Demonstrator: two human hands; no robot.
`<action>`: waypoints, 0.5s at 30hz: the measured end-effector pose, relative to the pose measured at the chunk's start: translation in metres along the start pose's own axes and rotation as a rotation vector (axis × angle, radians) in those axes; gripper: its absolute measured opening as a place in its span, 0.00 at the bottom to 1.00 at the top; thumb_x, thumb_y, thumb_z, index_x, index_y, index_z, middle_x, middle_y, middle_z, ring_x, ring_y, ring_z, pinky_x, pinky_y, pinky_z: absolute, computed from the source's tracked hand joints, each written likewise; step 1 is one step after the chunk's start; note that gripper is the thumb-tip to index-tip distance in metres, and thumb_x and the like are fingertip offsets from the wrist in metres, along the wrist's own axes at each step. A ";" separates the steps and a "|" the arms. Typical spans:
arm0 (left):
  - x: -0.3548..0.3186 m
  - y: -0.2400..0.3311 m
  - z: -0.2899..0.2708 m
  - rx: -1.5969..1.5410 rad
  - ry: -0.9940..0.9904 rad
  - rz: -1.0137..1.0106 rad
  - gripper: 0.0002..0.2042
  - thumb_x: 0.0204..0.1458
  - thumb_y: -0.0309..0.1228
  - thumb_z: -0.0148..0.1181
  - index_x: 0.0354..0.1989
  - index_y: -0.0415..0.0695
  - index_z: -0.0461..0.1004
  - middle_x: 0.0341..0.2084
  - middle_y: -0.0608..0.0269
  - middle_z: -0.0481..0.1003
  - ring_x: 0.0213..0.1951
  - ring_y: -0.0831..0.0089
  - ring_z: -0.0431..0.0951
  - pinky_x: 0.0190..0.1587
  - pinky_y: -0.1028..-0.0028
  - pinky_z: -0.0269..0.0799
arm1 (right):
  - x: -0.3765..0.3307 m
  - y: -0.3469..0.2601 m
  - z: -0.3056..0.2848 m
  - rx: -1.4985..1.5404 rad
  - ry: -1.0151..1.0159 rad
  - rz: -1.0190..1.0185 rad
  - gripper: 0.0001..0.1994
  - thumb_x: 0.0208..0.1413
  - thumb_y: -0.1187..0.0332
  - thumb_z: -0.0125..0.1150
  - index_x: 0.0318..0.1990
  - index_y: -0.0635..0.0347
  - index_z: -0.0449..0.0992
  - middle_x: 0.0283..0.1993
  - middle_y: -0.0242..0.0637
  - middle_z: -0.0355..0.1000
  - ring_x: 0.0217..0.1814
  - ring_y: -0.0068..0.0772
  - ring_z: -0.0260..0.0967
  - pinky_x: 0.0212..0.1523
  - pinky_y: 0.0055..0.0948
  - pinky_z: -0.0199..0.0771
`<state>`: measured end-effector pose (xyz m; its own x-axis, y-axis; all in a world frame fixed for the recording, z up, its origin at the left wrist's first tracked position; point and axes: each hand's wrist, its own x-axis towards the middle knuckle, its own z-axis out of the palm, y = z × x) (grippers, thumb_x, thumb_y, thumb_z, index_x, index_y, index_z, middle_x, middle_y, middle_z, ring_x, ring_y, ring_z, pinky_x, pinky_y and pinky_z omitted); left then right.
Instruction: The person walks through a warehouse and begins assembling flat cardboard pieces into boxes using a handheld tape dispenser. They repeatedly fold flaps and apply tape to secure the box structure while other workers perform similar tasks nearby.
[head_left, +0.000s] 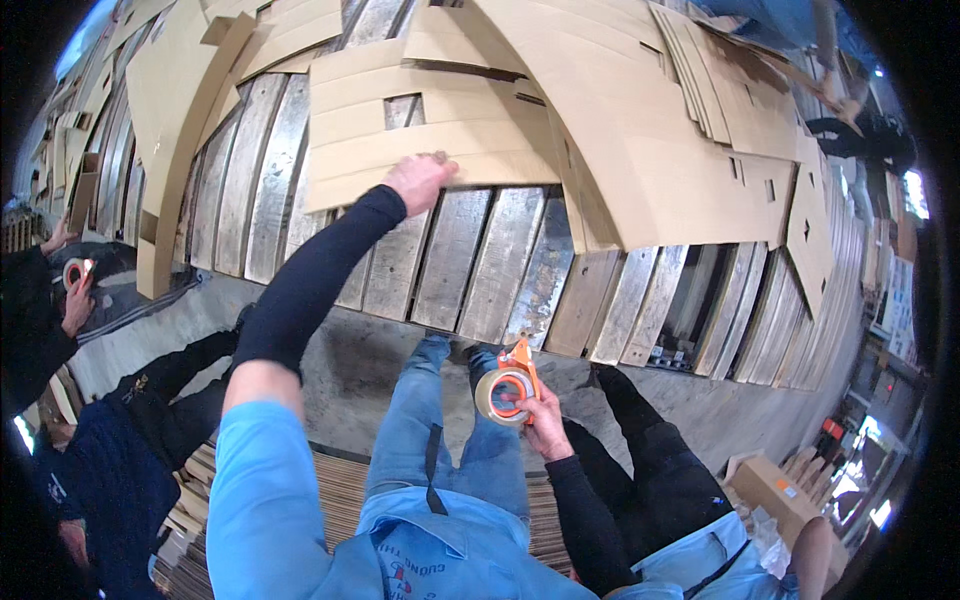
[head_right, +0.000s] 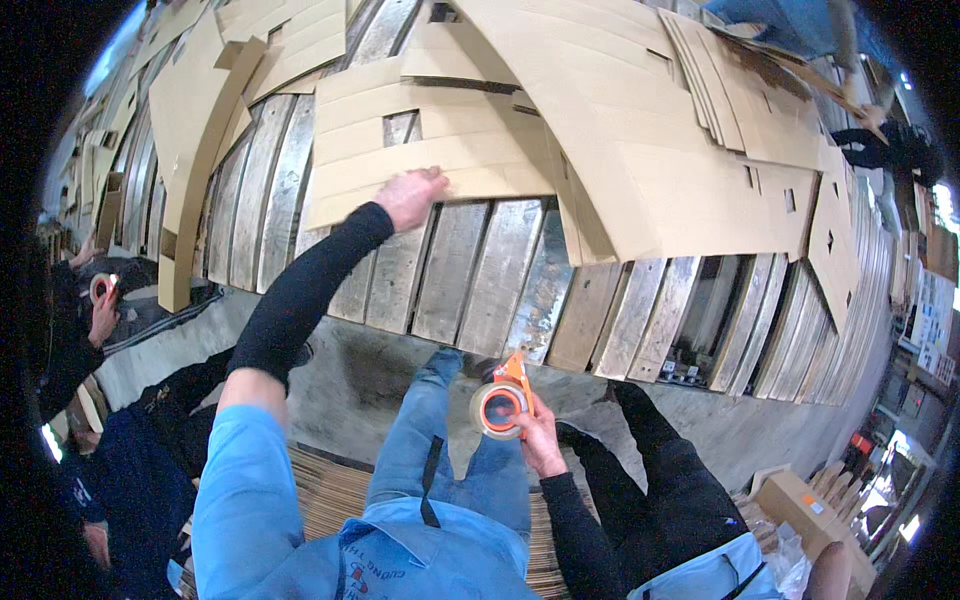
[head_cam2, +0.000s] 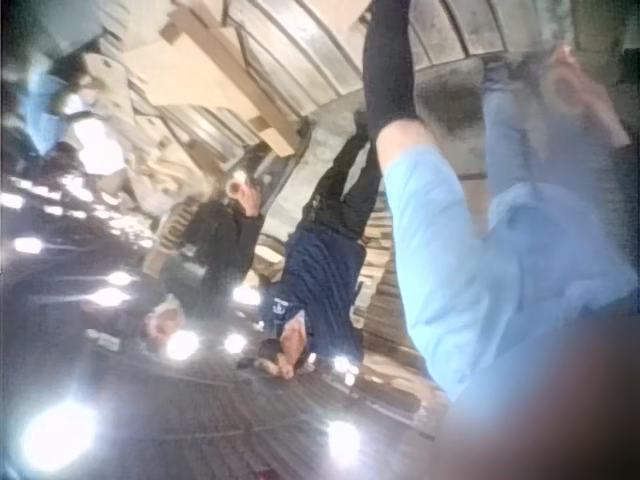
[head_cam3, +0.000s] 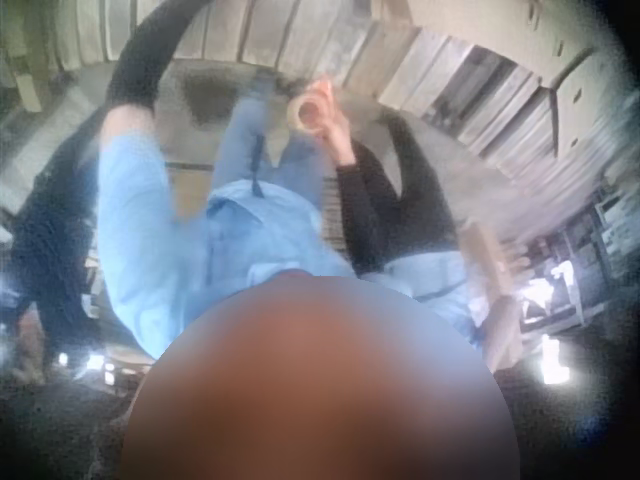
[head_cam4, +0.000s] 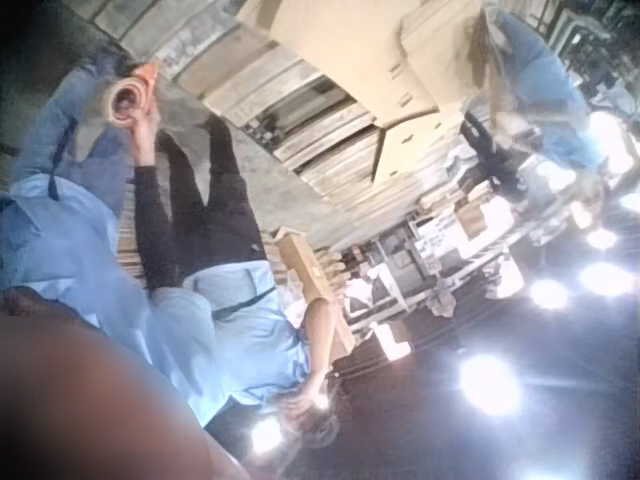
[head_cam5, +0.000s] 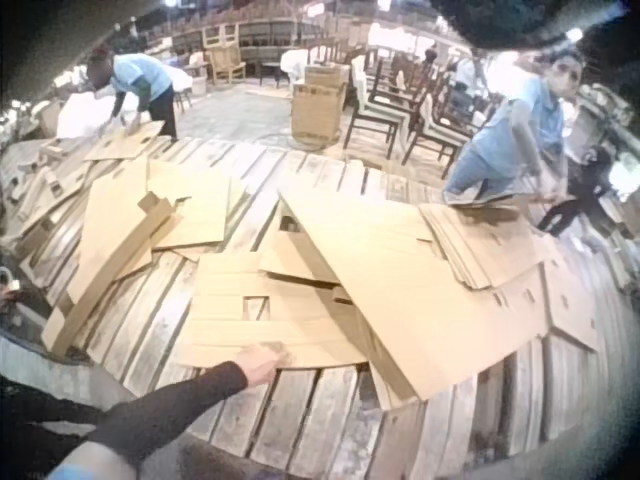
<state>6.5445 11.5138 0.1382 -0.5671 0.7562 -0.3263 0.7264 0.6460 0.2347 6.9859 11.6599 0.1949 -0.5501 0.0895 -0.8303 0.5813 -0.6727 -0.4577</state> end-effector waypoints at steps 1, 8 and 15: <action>-0.006 0.000 -0.021 -0.104 0.009 -0.013 0.22 0.45 0.28 0.61 0.53 0.47 0.77 0.50 0.39 0.77 0.48 0.46 0.80 0.49 0.54 0.79 | -0.005 -0.012 0.002 -0.015 -0.029 -0.032 0.31 0.49 0.84 0.51 0.65 0.68 0.65 0.56 0.42 0.74 0.55 0.35 0.77 0.54 0.34 0.81; -0.044 -0.017 -0.049 -0.712 -0.543 0.030 0.04 0.35 0.21 0.63 0.22 0.43 0.78 0.17 0.70 0.75 0.19 0.79 0.71 0.22 0.71 0.68 | -0.038 -0.086 0.009 0.127 -0.108 -0.232 0.35 0.46 0.78 0.55 0.67 0.69 0.63 0.58 0.41 0.73 0.57 0.35 0.74 0.61 0.36 0.74; -0.218 0.041 0.181 -1.495 -1.019 -0.288 0.15 0.41 0.18 0.69 0.41 0.40 0.81 0.30 0.66 0.82 0.30 0.79 0.79 0.35 0.78 0.74 | -0.030 -0.090 -0.027 0.133 -0.034 -0.262 0.32 0.47 0.75 0.57 0.64 0.70 0.67 0.56 0.40 0.74 0.57 0.34 0.73 0.63 0.34 0.69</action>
<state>6.7679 11.3568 0.0533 0.2472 0.6363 -0.7307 -0.5782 0.7020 0.4158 6.9662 11.7371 0.2519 -0.6923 0.2494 -0.6772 0.3347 -0.7204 -0.6074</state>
